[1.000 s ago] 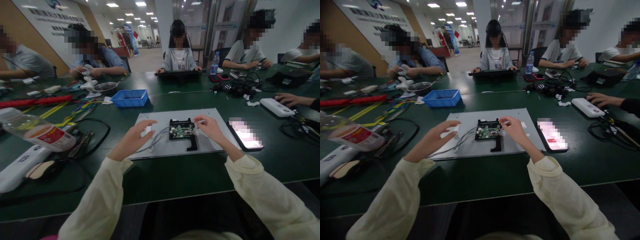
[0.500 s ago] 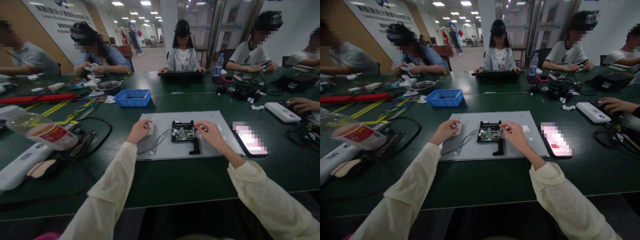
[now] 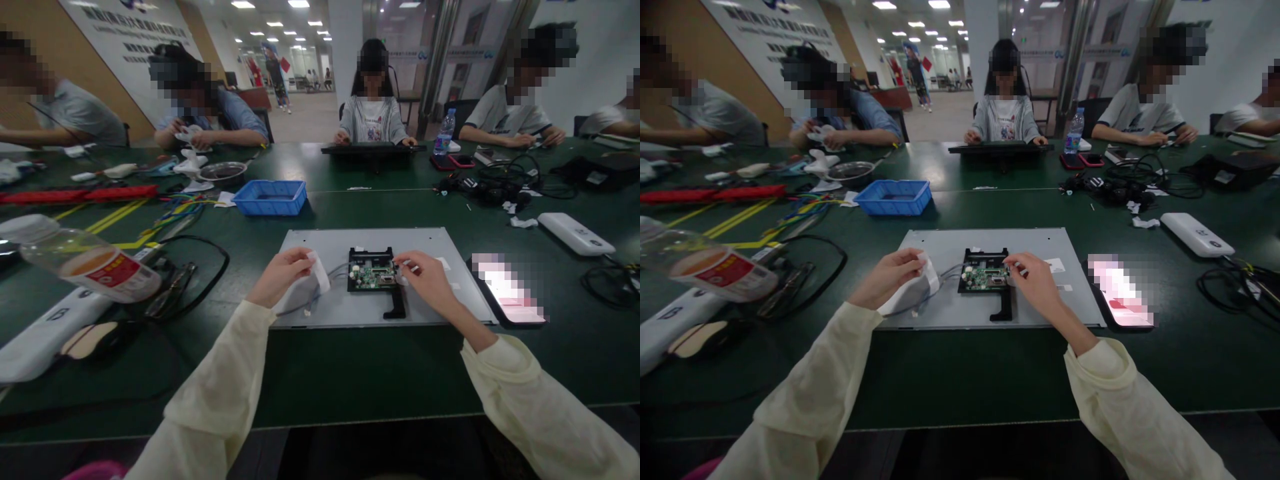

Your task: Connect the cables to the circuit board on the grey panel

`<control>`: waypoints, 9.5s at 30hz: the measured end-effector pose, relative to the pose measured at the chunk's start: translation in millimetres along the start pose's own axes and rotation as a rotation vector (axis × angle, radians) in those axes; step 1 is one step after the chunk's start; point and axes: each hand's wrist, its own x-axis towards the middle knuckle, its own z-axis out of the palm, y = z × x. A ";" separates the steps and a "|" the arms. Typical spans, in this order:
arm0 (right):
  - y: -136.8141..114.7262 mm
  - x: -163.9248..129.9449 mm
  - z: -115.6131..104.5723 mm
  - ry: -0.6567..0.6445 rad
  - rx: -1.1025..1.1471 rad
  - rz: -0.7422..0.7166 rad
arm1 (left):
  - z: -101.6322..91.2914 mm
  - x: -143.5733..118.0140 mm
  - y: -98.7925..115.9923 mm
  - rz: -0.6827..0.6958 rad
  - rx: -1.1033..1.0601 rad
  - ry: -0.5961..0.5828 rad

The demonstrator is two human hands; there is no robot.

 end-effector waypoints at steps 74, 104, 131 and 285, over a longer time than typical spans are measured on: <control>-78.8 -25.4 78.0 -0.477 -0.395 -0.631 | 7.7 -2.1 -10.8 0.525 0.912 -0.331; -91.5 -38.7 74.9 -0.481 -0.463 -0.668 | -2.0 0.2 -18.9 0.440 0.788 -0.286; -80.9 -24.0 60.3 -0.215 -0.323 -0.762 | -3.5 -6.4 -21.4 0.453 0.700 0.115; 58.0 28.1 -12.4 -0.053 -0.484 0.059 | 100.9 2.8 -21.9 0.544 0.913 0.055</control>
